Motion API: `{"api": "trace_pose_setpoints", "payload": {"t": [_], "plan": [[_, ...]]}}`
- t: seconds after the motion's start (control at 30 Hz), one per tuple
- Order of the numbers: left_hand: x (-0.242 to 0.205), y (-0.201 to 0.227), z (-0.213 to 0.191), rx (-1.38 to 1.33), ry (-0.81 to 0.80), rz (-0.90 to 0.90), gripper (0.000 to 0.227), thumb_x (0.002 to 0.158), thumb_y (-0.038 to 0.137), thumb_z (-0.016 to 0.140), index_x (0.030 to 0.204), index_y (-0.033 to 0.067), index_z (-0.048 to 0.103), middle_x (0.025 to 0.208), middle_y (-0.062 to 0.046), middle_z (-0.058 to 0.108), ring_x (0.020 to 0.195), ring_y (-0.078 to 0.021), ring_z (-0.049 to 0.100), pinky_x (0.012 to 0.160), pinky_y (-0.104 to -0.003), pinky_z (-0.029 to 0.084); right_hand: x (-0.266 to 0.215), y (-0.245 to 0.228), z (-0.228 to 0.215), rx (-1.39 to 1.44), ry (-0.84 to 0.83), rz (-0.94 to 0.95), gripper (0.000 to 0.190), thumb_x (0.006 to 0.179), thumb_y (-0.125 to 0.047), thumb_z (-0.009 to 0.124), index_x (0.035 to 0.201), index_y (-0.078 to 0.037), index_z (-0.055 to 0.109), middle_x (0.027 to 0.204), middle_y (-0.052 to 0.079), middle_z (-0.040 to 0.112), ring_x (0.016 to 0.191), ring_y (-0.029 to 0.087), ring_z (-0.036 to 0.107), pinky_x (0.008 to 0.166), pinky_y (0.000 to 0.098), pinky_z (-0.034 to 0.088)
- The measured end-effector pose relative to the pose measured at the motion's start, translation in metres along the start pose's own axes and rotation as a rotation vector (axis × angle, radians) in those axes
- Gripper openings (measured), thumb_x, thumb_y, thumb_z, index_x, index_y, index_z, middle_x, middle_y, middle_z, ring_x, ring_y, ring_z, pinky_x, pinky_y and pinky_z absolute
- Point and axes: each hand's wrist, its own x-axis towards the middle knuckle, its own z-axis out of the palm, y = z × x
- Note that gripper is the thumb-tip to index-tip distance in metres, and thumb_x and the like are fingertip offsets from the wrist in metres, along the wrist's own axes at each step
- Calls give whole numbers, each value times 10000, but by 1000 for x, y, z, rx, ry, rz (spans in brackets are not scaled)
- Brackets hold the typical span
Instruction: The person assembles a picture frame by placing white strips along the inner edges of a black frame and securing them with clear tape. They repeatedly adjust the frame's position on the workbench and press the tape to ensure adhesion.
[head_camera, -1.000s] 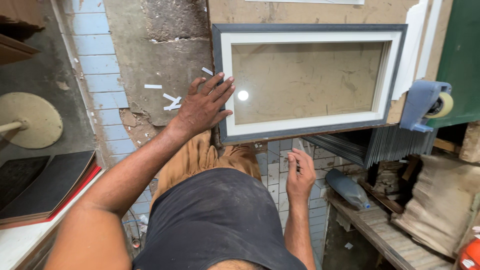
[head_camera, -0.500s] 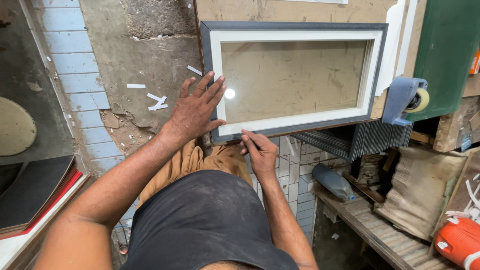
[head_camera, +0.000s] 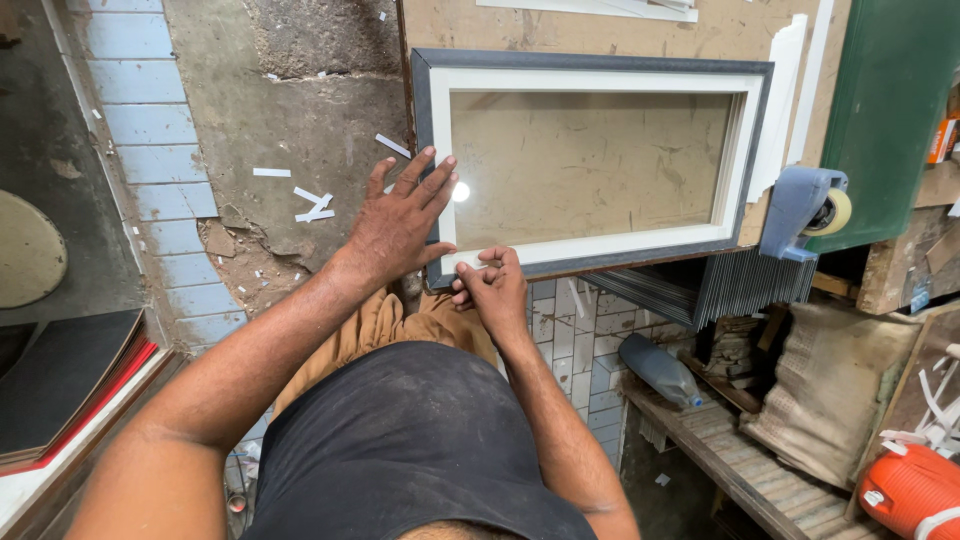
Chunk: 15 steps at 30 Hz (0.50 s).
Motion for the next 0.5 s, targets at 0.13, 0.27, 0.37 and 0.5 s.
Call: {"api": "trace_pose_setpoints", "payload": {"t": [0.13,0.27,0.37,0.5], "plan": [[1,1,-2,-1,-3,-5,974,847,764,589,1550,116,402,1637,-80,300,1541,-277,139,1216,-590,84,1,-20,3,-186,16,32,339,934,-148,714,1124,-12,469,710,114,710,556,173,692,457,317,546],[0,3,-6,15,-7,-16,961,843,757,599,1544,127,409,1642,-70,300,1546,-266,147,1207,-593,94,1,-34,0,-976,54,-210,380,929,-353,775,943,-49,547,651,123,680,579,242,674,515,370,496],[1,3,-10,16,-5,-21,966,836,754,606,1544,127,410,1638,-67,301,1542,-262,156,1205,-587,110,6,-38,-6,-1230,75,-424,440,861,-474,782,843,-80,586,676,89,674,605,273,665,523,409,464],[0,4,-14,-9,4,-29,972,821,741,633,1540,125,416,1637,-67,302,1533,-253,171,1200,-592,137,18,-33,-21,-1208,22,-947,412,891,-483,736,838,-107,579,738,52,623,620,243,635,528,386,462]]}}
